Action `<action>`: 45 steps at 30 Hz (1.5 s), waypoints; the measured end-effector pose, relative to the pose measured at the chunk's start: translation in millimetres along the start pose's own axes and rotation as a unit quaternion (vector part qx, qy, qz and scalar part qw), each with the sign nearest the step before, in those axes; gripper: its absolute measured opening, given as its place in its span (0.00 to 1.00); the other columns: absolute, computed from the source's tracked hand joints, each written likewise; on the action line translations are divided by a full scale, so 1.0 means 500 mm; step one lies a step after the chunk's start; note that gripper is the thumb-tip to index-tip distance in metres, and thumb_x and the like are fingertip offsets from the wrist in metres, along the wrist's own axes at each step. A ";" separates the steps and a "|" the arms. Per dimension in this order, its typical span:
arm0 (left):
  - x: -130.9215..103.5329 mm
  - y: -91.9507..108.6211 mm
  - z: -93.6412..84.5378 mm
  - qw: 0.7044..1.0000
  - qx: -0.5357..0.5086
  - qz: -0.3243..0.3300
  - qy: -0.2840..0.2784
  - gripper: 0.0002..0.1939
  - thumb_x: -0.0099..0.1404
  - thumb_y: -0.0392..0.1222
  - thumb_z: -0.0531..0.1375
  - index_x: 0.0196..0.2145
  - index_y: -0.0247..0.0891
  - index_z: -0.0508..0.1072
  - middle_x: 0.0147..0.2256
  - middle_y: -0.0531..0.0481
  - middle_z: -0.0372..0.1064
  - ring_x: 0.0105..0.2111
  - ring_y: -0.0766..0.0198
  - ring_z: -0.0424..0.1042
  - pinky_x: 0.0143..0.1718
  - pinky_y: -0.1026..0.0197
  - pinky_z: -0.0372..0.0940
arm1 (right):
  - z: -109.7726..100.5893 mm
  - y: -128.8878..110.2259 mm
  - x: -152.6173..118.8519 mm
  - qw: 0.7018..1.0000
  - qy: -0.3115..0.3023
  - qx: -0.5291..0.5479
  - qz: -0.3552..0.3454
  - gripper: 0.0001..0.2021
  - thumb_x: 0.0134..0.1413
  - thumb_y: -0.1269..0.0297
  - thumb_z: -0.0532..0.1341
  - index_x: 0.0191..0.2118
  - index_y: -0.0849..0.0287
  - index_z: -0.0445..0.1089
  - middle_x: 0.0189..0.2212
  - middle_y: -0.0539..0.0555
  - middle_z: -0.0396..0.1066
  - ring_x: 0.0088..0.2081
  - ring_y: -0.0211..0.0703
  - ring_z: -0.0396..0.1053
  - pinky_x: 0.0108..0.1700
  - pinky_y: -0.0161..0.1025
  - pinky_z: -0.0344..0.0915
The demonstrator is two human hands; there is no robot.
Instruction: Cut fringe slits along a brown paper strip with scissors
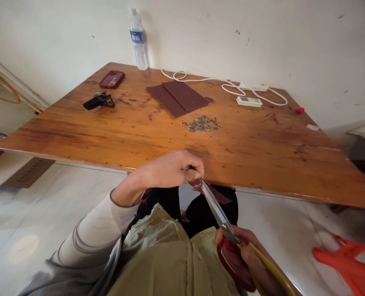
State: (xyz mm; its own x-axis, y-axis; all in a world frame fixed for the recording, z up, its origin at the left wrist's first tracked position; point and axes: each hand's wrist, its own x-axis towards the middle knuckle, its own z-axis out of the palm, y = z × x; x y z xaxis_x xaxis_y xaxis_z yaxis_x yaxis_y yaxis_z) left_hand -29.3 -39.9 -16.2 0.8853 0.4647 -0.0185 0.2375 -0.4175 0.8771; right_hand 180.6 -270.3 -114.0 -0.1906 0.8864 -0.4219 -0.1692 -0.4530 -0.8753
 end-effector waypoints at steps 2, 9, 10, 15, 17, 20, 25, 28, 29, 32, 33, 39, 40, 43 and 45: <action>0.000 0.000 0.000 0.999 0.034 0.006 0.003 0.11 0.63 0.30 0.56 0.25 0.38 0.71 0.28 0.51 0.74 0.33 0.64 0.70 0.40 0.62 0.62 | 0.003 0.000 -0.001 1.000 0.008 -0.005 0.002 0.33 0.58 0.30 0.58 0.47 0.57 0.76 0.16 0.42 0.49 0.15 0.34 0.41 0.15 0.34 0.47; 0.005 -0.001 -0.006 0.998 0.061 0.003 -0.005 0.10 0.62 0.30 0.56 0.25 0.38 0.72 0.28 0.52 0.74 0.32 0.64 0.69 0.41 0.62 0.61 | 0.003 -0.009 -0.008 0.998 0.043 -0.035 -0.008 0.28 0.59 0.34 0.61 0.45 0.56 0.78 0.17 0.44 0.54 0.16 0.35 0.44 0.17 0.37 0.48; 0.007 0.001 -0.008 0.999 0.053 0.001 -0.006 0.10 0.62 0.30 0.56 0.25 0.38 0.72 0.28 0.52 0.74 0.32 0.64 0.69 0.40 0.62 0.61 | 0.002 -0.014 -0.009 0.998 0.044 -0.038 -0.011 0.28 0.59 0.34 0.61 0.45 0.56 0.78 0.17 0.45 0.55 0.17 0.35 0.44 0.18 0.37 0.49; 0.020 0.015 -0.024 0.999 0.037 -0.002 -0.016 0.09 0.60 0.31 0.56 0.24 0.38 0.70 0.27 0.52 0.72 0.31 0.65 0.68 0.36 0.63 0.61 | -0.002 -0.036 -0.012 0.998 0.048 -0.045 -0.022 0.29 0.58 0.35 0.62 0.49 0.56 0.77 0.18 0.47 0.58 0.18 0.39 0.50 0.21 0.40 0.55; 0.026 0.020 -0.028 0.999 0.041 -0.003 -0.025 0.09 0.59 0.31 0.56 0.23 0.38 0.71 0.26 0.52 0.72 0.30 0.65 0.68 0.36 0.62 0.61 | -0.003 -0.038 -0.010 0.998 0.046 -0.044 -0.022 0.28 0.59 0.35 0.62 0.49 0.55 0.77 0.18 0.47 0.58 0.18 0.39 0.50 0.20 0.40 0.55; 0.032 0.023 -0.031 0.998 0.054 -0.002 -0.040 0.09 0.58 0.31 0.56 0.23 0.39 0.72 0.25 0.52 0.72 0.30 0.63 0.67 0.36 0.61 0.61 | -0.006 -0.033 -0.002 0.999 0.033 -0.034 -0.015 0.29 0.59 0.33 0.59 0.47 0.56 0.77 0.18 0.45 0.54 0.16 0.35 0.45 0.17 0.37 0.50; 0.050 0.032 -0.044 0.997 0.077 0.016 -0.027 0.10 0.59 0.29 0.56 0.23 0.39 0.70 0.27 0.51 0.72 0.31 0.63 0.67 0.37 0.61 0.59 | -0.012 -0.039 0.010 1.000 0.021 -0.010 -0.013 0.30 0.61 0.32 0.57 0.46 0.57 0.74 0.18 0.42 0.53 0.15 0.31 0.42 0.14 0.30 0.45; 0.075 0.049 -0.071 0.994 0.100 0.037 -0.030 0.10 0.60 0.28 0.55 0.24 0.38 0.69 0.27 0.52 0.71 0.30 0.64 0.67 0.36 0.61 0.58 | -0.025 -0.076 0.022 0.999 0.022 -0.008 -0.027 0.27 0.65 0.37 0.57 0.47 0.58 0.72 0.19 0.42 0.55 0.15 0.30 0.42 0.14 0.29 0.47; 0.086 0.055 -0.083 0.993 0.112 0.042 -0.022 0.10 0.60 0.28 0.55 0.24 0.37 0.69 0.27 0.52 0.71 0.29 0.65 0.66 0.36 0.61 0.58 | -0.033 -0.095 0.029 0.999 0.030 -0.017 -0.035 0.25 0.66 0.38 0.57 0.47 0.58 0.72 0.20 0.42 0.56 0.16 0.30 0.42 0.14 0.28 0.47; 0.123 0.065 -0.118 0.988 0.145 0.050 0.012 0.10 0.60 0.28 0.55 0.24 0.37 0.69 0.27 0.53 0.70 0.29 0.66 0.66 0.36 0.61 0.58 | -0.059 -0.158 0.062 0.988 0.059 -0.107 -0.096 0.23 0.68 0.41 0.58 0.46 0.59 0.73 0.21 0.43 0.59 0.16 0.30 0.48 0.16 0.28 0.48; 0.135 0.063 -0.128 0.987 0.153 0.053 0.016 0.10 0.60 0.28 0.55 0.25 0.37 0.69 0.27 0.53 0.70 0.29 0.66 0.66 0.36 0.60 0.58 | -0.066 -0.177 0.076 0.984 0.056 -0.122 -0.114 0.23 0.68 0.42 0.57 0.46 0.59 0.73 0.20 0.42 0.58 0.15 0.30 0.48 0.16 0.29 0.49; 0.182 -0.003 -0.151 0.990 0.134 0.046 0.016 0.08 0.61 0.32 0.55 0.25 0.37 0.70 0.26 0.53 0.70 0.29 0.65 0.66 0.35 0.60 0.59 | -0.080 -0.211 0.147 0.994 0.021 -0.082 -0.065 0.31 0.59 0.30 0.59 0.43 0.58 0.71 0.21 0.41 0.57 0.16 0.30 0.45 0.16 0.28 0.47; 0.185 -0.016 -0.150 0.992 0.118 0.044 0.013 0.08 0.61 0.32 0.56 0.25 0.37 0.70 0.26 0.53 0.70 0.30 0.65 0.66 0.36 0.60 0.59 | -0.080 -0.206 0.153 0.995 0.019 -0.080 -0.059 0.31 0.58 0.30 0.59 0.43 0.58 0.70 0.21 0.41 0.56 0.17 0.30 0.46 0.16 0.28 0.47; 0.187 -0.045 -0.143 0.995 0.094 0.031 0.002 0.08 0.61 0.33 0.56 0.25 0.37 0.71 0.26 0.53 0.70 0.30 0.65 0.67 0.37 0.61 0.60 | -0.080 -0.189 0.165 0.995 0.018 -0.082 -0.050 0.29 0.62 0.33 0.57 0.43 0.58 0.69 0.22 0.41 0.56 0.17 0.30 0.45 0.16 0.28 0.47; 0.187 -0.060 -0.140 0.995 0.097 0.026 0.003 0.07 0.61 0.33 0.56 0.26 0.37 0.71 0.27 0.53 0.70 0.30 0.65 0.67 0.37 0.61 0.60 | -0.081 -0.185 0.172 0.994 0.025 -0.091 -0.051 0.28 0.64 0.34 0.56 0.44 0.58 0.70 0.21 0.41 0.55 0.16 0.29 0.44 0.16 0.27 0.47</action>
State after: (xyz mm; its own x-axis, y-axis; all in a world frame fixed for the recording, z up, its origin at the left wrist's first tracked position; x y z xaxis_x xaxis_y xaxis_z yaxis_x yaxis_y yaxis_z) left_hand 18.6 70.6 -10.5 0.8962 0.4427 0.0284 0.2640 -0.5837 0.7679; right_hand 218.8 -148.2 -79.0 -0.1327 0.9326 -0.3357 -0.0074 -0.3396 -0.9405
